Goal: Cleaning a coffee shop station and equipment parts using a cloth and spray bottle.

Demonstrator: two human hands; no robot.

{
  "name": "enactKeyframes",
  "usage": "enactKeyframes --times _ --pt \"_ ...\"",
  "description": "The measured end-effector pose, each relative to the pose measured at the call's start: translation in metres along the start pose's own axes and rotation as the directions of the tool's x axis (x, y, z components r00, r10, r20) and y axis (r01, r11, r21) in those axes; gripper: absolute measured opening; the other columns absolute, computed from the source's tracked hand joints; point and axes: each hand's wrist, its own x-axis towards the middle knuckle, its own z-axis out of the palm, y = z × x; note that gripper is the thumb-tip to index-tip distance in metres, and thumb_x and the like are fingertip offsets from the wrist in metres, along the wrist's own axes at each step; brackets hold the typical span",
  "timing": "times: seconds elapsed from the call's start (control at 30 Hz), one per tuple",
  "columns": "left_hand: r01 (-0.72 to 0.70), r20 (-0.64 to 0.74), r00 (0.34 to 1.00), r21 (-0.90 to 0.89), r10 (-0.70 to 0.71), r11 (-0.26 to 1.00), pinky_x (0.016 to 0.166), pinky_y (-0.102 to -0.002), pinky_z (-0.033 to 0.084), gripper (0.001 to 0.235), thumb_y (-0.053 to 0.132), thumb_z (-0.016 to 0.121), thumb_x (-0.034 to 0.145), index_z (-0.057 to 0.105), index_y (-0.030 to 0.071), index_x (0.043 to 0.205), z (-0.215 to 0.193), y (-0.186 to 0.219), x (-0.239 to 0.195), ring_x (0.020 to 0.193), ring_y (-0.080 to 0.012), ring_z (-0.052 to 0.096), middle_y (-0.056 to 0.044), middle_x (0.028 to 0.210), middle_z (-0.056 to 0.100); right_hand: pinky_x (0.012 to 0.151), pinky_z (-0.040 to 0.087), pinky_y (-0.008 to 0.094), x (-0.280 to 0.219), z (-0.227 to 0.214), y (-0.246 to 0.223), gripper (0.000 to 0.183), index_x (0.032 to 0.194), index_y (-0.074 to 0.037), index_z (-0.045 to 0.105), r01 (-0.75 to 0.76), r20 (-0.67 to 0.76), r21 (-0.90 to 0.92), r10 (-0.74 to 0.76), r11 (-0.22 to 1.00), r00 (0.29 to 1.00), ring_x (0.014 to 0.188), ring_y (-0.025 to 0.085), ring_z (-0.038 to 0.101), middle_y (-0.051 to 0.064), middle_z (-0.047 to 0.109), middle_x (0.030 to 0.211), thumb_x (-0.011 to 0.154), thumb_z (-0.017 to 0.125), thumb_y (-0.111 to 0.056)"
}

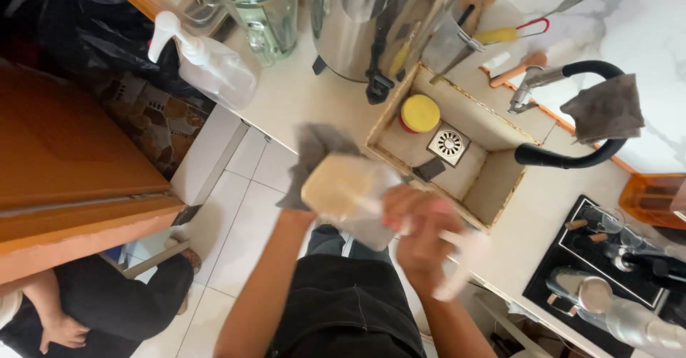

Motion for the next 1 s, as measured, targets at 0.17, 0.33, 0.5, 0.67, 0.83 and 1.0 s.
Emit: enactKeyframes --times 0.17,0.33,0.5,0.67,0.83,1.0 --pt "-0.148 0.141 0.984 0.317 0.108 0.937 0.06 -0.03 0.056 0.038 0.024 0.055 0.096 0.064 0.001 0.125 -0.061 -0.01 -0.001 0.071 -0.0144 0.066 -0.003 0.087 0.071 0.064 0.047 0.032 0.01 0.039 0.092 0.048 0.076 -0.01 0.052 -0.226 0.339 -0.165 0.27 0.96 0.901 0.064 0.02 0.054 0.006 0.056 0.07 0.112 0.04 -0.04" --pt "0.141 -0.034 0.904 -0.917 -0.427 0.373 0.057 -0.031 0.051 0.025 0.023 0.056 0.109 0.065 0.0 0.104 -0.058 0.085 -0.032 0.065 -0.0188 0.065 -0.008 0.076 0.07 0.068 0.05 0.038 0.058 0.116 0.171 0.022 0.084 -0.008 0.062 -0.086 0.556 -0.194 0.182 0.977 0.811 0.072 0.024 0.06 0.007 0.06 0.076 0.101 0.067 -0.022" --pt "0.227 -0.226 0.967 0.563 -0.116 0.795 0.067 -0.037 0.058 0.028 0.024 0.066 0.088 0.068 0.002 0.104 -0.08 0.034 -0.072 0.072 -0.0247 0.067 -0.009 0.08 0.071 0.069 0.049 0.041 0.087 0.156 0.223 0.023 0.085 -0.005 0.063 0.205 0.588 -0.331 0.031 0.921 0.809 0.07 0.029 0.06 0.012 0.061 0.075 0.103 0.066 -0.02" --pt "0.216 -0.091 0.878 -0.801 -0.47 0.559 0.093 -0.045 0.058 0.06 0.027 0.076 0.076 0.058 0.001 0.128 -0.093 -0.029 -0.083 0.103 -0.026 0.064 -0.016 0.115 0.06 0.077 0.052 0.042 0.113 0.162 0.184 0.027 0.096 -0.004 0.067 0.37 0.586 -0.437 -0.052 0.819 0.808 0.083 0.035 0.065 0.014 0.069 0.089 0.08 0.079 -0.021" --pt "0.383 0.471 0.868 -0.838 0.159 0.389 0.116 -0.045 0.05 0.062 0.027 0.076 0.094 0.048 -0.005 0.139 -0.063 -0.016 -0.047 0.116 -0.0239 0.062 -0.014 0.123 0.06 0.09 0.051 0.04 0.033 0.052 0.124 0.035 0.126 -0.004 0.063 -0.054 0.167 -0.685 0.229 0.727 0.959 0.102 0.032 0.065 0.017 0.068 0.113 0.093 0.068 -0.014" --pt "0.653 0.757 0.652 -0.539 -0.033 0.533 0.112 -0.038 0.049 0.057 0.021 0.07 0.099 0.047 -0.004 0.145 -0.013 -0.062 -0.008 0.119 -0.0203 0.06 -0.012 0.127 0.059 0.079 0.056 0.037 -0.12 -0.116 0.074 0.03 0.116 -0.004 0.071 -0.45 0.129 -0.757 0.783 0.474 0.608 0.092 0.027 0.072 0.015 0.074 0.105 0.091 0.069 -0.02"
